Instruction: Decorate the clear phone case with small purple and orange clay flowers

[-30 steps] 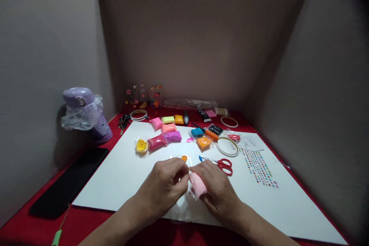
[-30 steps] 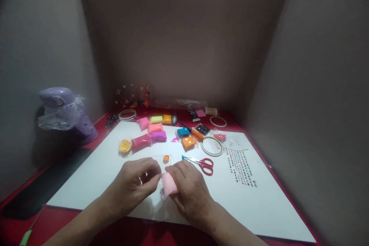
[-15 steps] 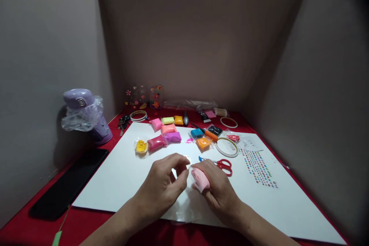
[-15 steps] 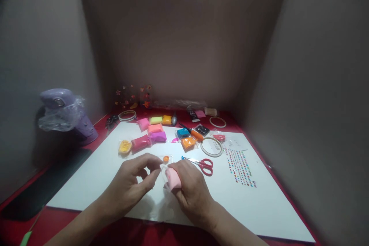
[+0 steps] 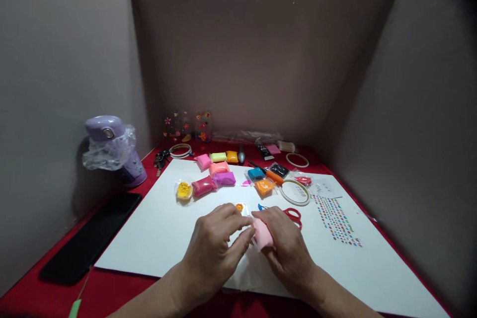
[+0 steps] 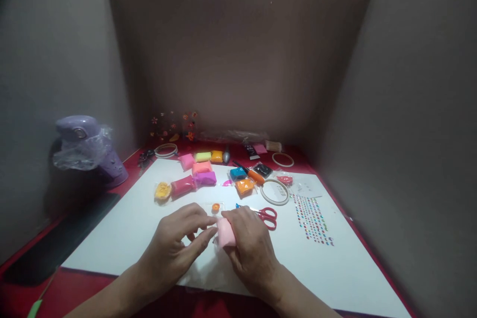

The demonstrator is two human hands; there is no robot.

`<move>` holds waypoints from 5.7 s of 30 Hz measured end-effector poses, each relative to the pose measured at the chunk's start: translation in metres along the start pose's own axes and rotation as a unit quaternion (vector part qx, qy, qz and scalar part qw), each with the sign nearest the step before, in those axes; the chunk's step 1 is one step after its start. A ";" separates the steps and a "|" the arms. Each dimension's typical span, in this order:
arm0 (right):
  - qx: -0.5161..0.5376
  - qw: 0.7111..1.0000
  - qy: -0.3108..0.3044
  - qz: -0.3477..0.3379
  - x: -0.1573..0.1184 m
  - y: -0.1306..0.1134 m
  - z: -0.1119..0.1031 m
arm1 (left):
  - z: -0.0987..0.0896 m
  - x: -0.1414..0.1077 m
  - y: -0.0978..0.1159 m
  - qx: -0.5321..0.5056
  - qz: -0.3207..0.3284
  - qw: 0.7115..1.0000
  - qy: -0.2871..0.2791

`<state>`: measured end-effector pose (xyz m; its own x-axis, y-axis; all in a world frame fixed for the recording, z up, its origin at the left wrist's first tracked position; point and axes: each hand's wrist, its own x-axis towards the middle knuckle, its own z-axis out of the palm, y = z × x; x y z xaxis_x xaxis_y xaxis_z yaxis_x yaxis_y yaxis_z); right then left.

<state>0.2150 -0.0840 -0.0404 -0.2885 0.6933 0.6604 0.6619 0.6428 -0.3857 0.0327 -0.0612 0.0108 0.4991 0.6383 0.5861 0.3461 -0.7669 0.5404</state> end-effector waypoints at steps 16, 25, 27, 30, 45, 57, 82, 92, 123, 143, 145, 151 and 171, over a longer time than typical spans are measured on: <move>-0.058 0.997 0.009 -0.042 0.002 -0.001 -0.001 | 0.000 0.004 0.004 -0.079 -0.066 0.994 -0.023; -0.069 0.996 0.030 -0.052 0.003 0.001 -0.003 | 0.003 0.001 0.002 -0.029 0.030 0.998 0.038; -0.088 0.993 0.037 -0.062 0.004 0.001 -0.004 | 0.004 0.001 0.002 -0.028 0.027 0.999 0.034; -0.109 0.990 0.037 -0.078 0.006 -0.001 -0.005 | 0.004 0.001 0.003 -0.044 0.003 0.999 0.021; -0.074 0.994 0.027 -0.075 0.004 -0.002 -0.001 | 0.002 0.002 0.010 -0.087 -0.111 0.990 -0.017; -0.114 0.989 0.047 -0.082 0.005 -0.002 -0.004 | 0.004 0.000 0.006 -0.084 -0.077 0.993 -0.025; -0.154 0.980 0.076 -0.098 0.006 -0.004 -0.007 | -0.005 0.005 0.016 -0.250 -0.227 0.937 -0.087; -0.136 0.983 0.083 -0.095 0.007 -0.005 -0.005 | -0.004 0.006 0.018 -0.320 -0.280 0.899 -0.103; -0.062 0.994 0.071 -0.053 0.003 0.001 -0.002 | 0.000 0.000 0.012 -0.238 -0.202 0.950 -0.024; -0.106 0.989 0.071 -0.068 0.006 -0.002 -0.005 | -0.002 0.003 0.011 -0.170 -0.188 0.966 -0.044; -0.104 0.990 0.069 -0.070 0.006 -0.002 -0.005 | -0.002 0.004 0.013 -0.169 -0.194 0.965 -0.049; -0.101 0.990 0.065 -0.071 0.005 -0.001 -0.005 | -0.003 0.004 0.013 -0.175 -0.206 0.961 -0.061; -0.076 0.994 0.058 -0.054 0.004 -0.002 -0.005 | 0.002 -0.002 0.004 0.008 0.061 0.998 -0.027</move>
<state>0.2165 -0.0842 -0.0336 -0.2877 0.5750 0.7659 0.7312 0.6483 -0.2121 0.0347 -0.0662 0.0105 0.5800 0.5356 0.6138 0.2926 -0.8401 0.4567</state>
